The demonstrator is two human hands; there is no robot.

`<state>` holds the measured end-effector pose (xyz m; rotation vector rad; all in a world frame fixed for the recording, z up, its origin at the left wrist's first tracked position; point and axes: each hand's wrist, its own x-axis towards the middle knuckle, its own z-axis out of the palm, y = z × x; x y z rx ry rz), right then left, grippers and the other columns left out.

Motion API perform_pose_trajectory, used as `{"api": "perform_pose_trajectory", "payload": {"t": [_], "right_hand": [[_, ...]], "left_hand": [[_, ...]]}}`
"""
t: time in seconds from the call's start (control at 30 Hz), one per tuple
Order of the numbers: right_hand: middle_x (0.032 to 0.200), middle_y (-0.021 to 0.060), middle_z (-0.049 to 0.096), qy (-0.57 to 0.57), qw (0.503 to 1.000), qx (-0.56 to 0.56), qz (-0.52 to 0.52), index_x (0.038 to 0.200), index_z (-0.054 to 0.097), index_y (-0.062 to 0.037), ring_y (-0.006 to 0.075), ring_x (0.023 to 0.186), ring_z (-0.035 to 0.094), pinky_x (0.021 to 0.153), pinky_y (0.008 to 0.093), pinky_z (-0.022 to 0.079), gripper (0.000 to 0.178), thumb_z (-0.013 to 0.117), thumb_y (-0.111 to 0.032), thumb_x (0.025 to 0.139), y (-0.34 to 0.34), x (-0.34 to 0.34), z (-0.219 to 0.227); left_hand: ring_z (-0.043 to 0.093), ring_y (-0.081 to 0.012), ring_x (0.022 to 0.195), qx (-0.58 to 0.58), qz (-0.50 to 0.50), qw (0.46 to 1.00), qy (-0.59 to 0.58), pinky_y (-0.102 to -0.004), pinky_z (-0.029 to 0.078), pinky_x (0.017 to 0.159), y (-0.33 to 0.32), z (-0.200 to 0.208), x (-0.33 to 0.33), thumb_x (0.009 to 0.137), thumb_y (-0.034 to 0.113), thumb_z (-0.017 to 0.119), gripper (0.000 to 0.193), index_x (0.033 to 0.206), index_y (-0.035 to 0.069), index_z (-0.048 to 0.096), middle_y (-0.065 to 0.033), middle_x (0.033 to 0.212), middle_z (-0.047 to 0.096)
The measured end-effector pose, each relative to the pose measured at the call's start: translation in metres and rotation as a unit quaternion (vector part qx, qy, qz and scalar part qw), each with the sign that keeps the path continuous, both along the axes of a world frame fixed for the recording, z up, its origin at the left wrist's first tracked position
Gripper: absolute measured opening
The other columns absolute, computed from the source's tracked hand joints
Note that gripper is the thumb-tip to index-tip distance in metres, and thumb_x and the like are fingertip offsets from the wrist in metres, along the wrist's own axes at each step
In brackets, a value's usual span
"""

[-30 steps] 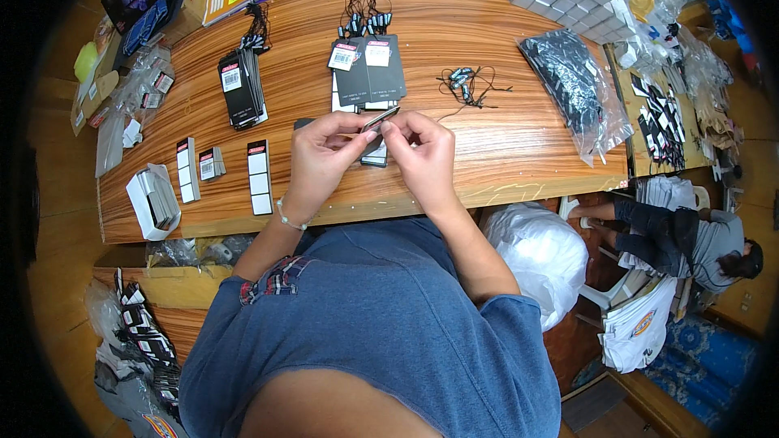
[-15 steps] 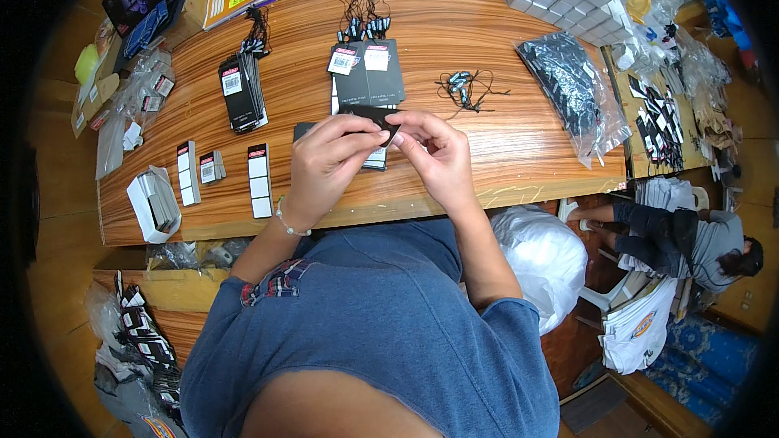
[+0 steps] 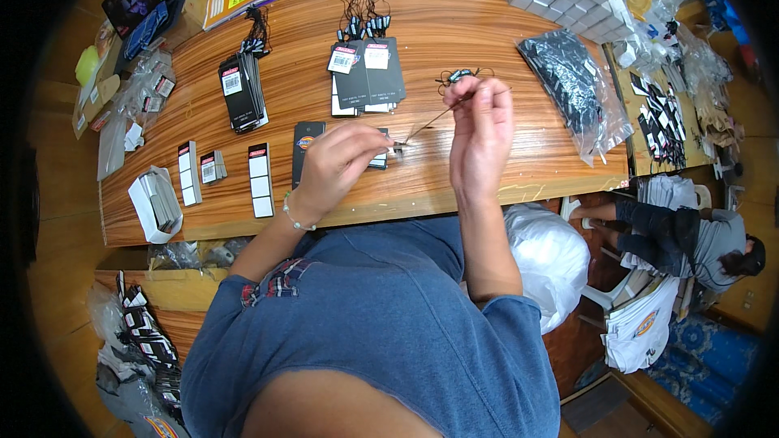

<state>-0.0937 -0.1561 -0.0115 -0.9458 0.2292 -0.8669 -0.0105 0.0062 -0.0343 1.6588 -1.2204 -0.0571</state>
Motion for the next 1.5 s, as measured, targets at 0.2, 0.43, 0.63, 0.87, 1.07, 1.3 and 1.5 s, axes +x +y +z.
{"api": "perform_pose_trajectory", "payload": {"t": [0.2,0.43,0.63,0.87,1.07,1.3,1.5], "right_hand": [[0.069,0.0025,0.043,-0.032,0.991,-0.070,0.108,0.096,0.043,-0.0068,0.0113,0.064,0.041,0.066,0.0298,0.039,0.006,0.044,-0.011,0.092,0.010,-0.008,0.020],[0.075,0.0020,0.042,0.050,0.991,-0.115,0.045,0.106,0.047,-0.0018,0.0118,0.070,0.044,0.067,0.0285,0.040,0.018,0.048,-0.001,0.087,-0.003,-0.034,0.021],[0.073,0.0019,0.044,0.063,0.990,-0.116,0.057,0.106,0.046,-0.0022,0.0115,0.069,0.045,0.070,0.0282,0.041,0.019,0.049,-0.002,0.087,-0.009,-0.040,0.023],[0.074,0.0038,0.049,0.088,0.984,-0.129,0.085,0.104,0.046,-0.0014,0.0124,0.069,0.048,0.068,0.0272,0.041,0.018,0.049,-0.001,0.086,-0.003,-0.036,0.022],[0.076,0.0050,0.056,0.183,0.957,-0.195,0.116,0.099,0.047,-0.0002,0.0104,0.071,0.056,0.064,0.0212,0.044,0.019,0.053,0.006,0.082,0.029,-0.029,0.030],[0.076,0.0066,0.057,0.203,0.918,-0.339,0.038,0.092,0.048,0.0015,0.0096,0.069,0.056,0.059,0.0226,0.044,0.016,0.057,0.003,0.079,0.036,-0.015,0.018],[0.075,0.0065,0.056,0.206,0.921,-0.331,0.020,0.092,0.048,0.0007,0.0101,0.066,0.054,0.058,0.0233,0.043,0.016,0.057,0.002,0.079,0.029,-0.019,0.014]], "left_hand": [[0.058,-0.0170,0.088,0.061,0.124,0.984,0.113,-0.0287,0.046,0.078,0.040,0.014,0.020,0.067,0.011,0.074,0.034,0.098,0.004,0.063,-0.0069,0.091,0.063],[0.055,-0.0246,0.090,0.303,0.179,0.931,0.100,-0.0327,0.044,0.080,0.144,0.005,0.074,0.061,0.010,0.075,0.043,0.101,0.000,0.061,-0.0108,0.095,0.056],[0.049,-0.0279,0.097,0.371,0.187,0.909,0.029,-0.0362,0.040,0.086,0.150,-0.004,0.072,0.056,0.013,0.077,0.061,0.112,0.003,0.055,-0.0108,0.096,0.052],[0.054,-0.0238,0.090,0.278,0.222,0.934,0.007,-0.0316,0.044,0.081,0.143,0.000,0.064,0.063,0.007,0.074,0.047,0.106,0.003,0.056,-0.0086,0.091,0.054],[0.058,-0.0084,0.081,0.027,0.138,0.956,0.256,-0.0192,0.047,0.071,0.083,0.040,0.027,0.076,-0.006,0.063,0.030,0.104,0.000,0.053,-0.0036,0.092,0.060],[0.063,-0.0109,0.071,-0.006,0.060,0.988,0.145,-0.0217,0.050,0.063,0.003,0.043,0.000,0.075,0.000,0.066,0.014,0.088,-0.001,0.063,-0.0072,0.080,0.066],[0.064,-0.0165,0.066,-0.036,0.042,0.994,0.090,-0.0246,0.052,0.057,-0.011,0.040,-0.005,0.074,0.004,0.067,0.014,0.087,0.000,0.065,-0.0110,0.081,0.066]]}}
